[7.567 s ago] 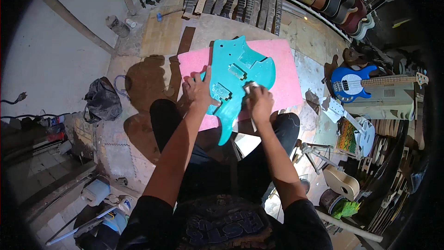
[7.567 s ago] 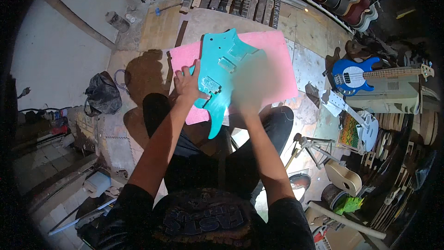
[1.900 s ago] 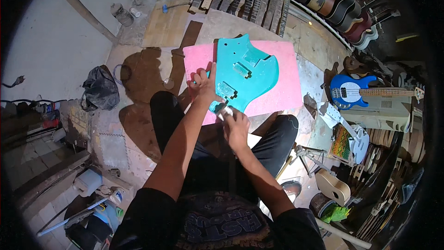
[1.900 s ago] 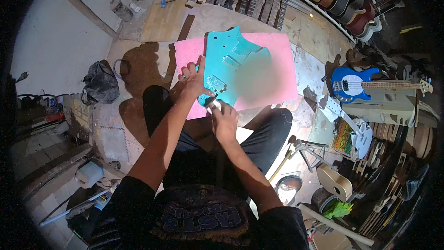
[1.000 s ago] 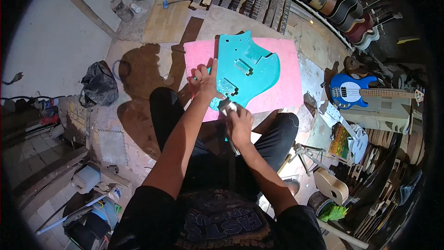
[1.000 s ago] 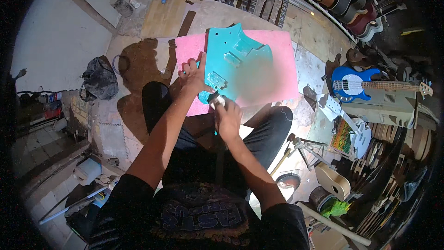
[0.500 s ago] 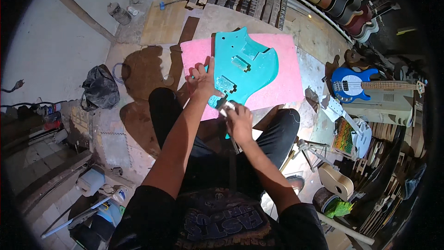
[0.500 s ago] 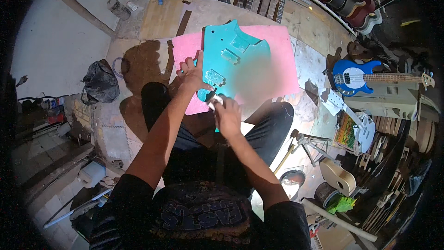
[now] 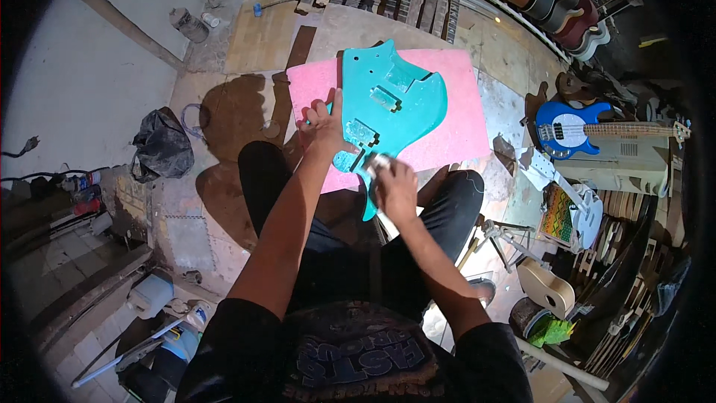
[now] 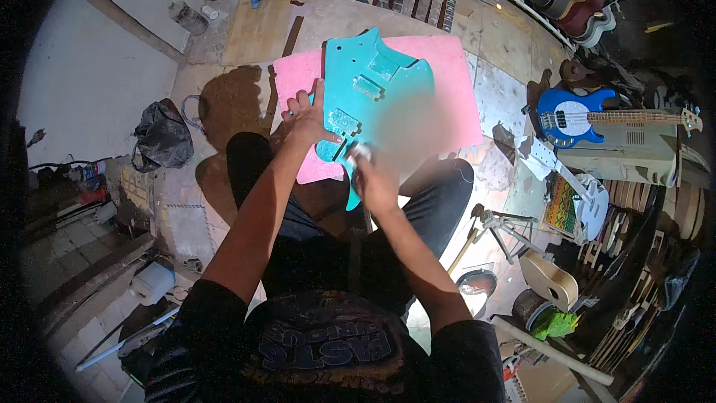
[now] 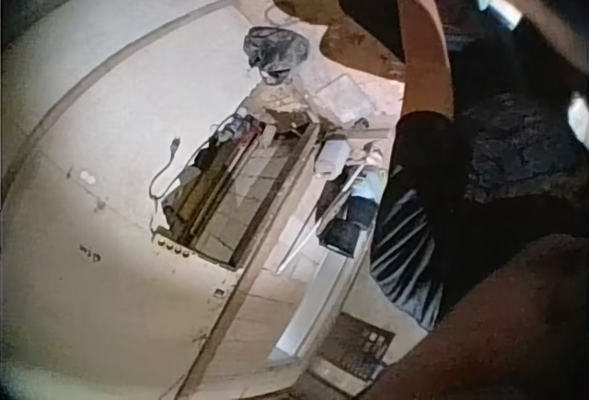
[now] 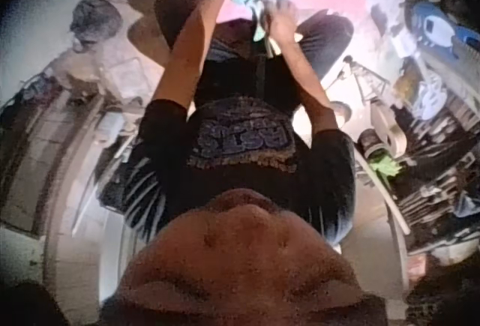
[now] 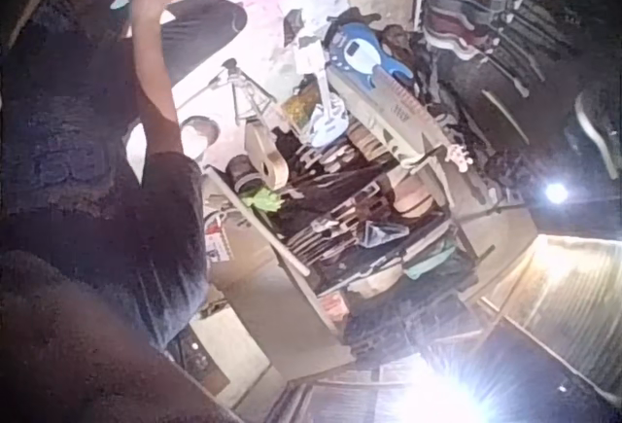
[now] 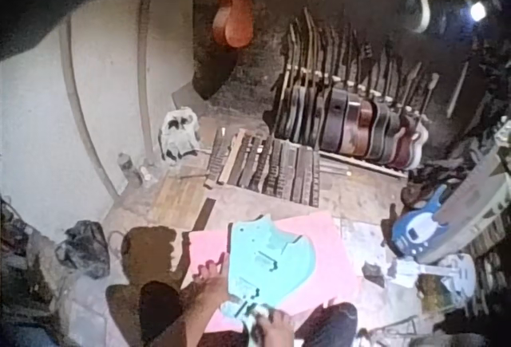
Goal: The person sands the flat surface and the contoured edges of a teal guitar body using a sanding block, then wipes the dust away with a cloth.
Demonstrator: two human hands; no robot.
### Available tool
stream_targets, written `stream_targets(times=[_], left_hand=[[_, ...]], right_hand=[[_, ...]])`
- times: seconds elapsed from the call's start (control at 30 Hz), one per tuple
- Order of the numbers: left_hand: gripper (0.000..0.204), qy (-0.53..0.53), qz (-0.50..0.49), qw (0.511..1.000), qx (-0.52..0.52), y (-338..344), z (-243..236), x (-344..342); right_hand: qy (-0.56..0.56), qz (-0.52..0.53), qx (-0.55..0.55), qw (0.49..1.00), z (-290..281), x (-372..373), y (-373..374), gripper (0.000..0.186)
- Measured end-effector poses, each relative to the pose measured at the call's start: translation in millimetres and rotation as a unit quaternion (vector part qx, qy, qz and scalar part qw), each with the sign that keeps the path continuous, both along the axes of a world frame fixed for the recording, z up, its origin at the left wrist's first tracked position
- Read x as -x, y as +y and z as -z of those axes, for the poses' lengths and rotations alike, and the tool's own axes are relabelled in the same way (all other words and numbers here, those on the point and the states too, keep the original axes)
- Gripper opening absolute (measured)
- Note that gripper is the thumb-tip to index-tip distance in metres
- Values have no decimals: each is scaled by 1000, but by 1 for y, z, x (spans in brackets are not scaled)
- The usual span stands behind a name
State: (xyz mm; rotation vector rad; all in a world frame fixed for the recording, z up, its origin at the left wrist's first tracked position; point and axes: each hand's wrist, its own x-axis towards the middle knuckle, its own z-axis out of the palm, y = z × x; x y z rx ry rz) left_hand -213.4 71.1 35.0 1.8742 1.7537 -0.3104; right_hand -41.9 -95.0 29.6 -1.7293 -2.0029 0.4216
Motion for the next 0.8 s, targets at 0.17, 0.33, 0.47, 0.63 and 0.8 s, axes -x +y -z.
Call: stream_targets(times=[0.17,0.33,0.47,0.63,0.8], left_hand=[[156,3,8,1000,-2,-1,7,-5],[157,11,-4,1000,4,-1,1,-3],[158,15,0,1000,2,-1,0,-1],[157,-4,7,1000,-1,-1,4,-10],[156,-1,-3,1000,-2,-2,-2,-3]], right_hand=[[-4,119,37,992,-9,-22,52,56],[-13,48,19,999,3,13,-22,56],[-11,24,-34,999,-14,12,2,51],[34,93,67,993,-7,2,36,56],[-38,14,18,999,-5,12,-28,52]])
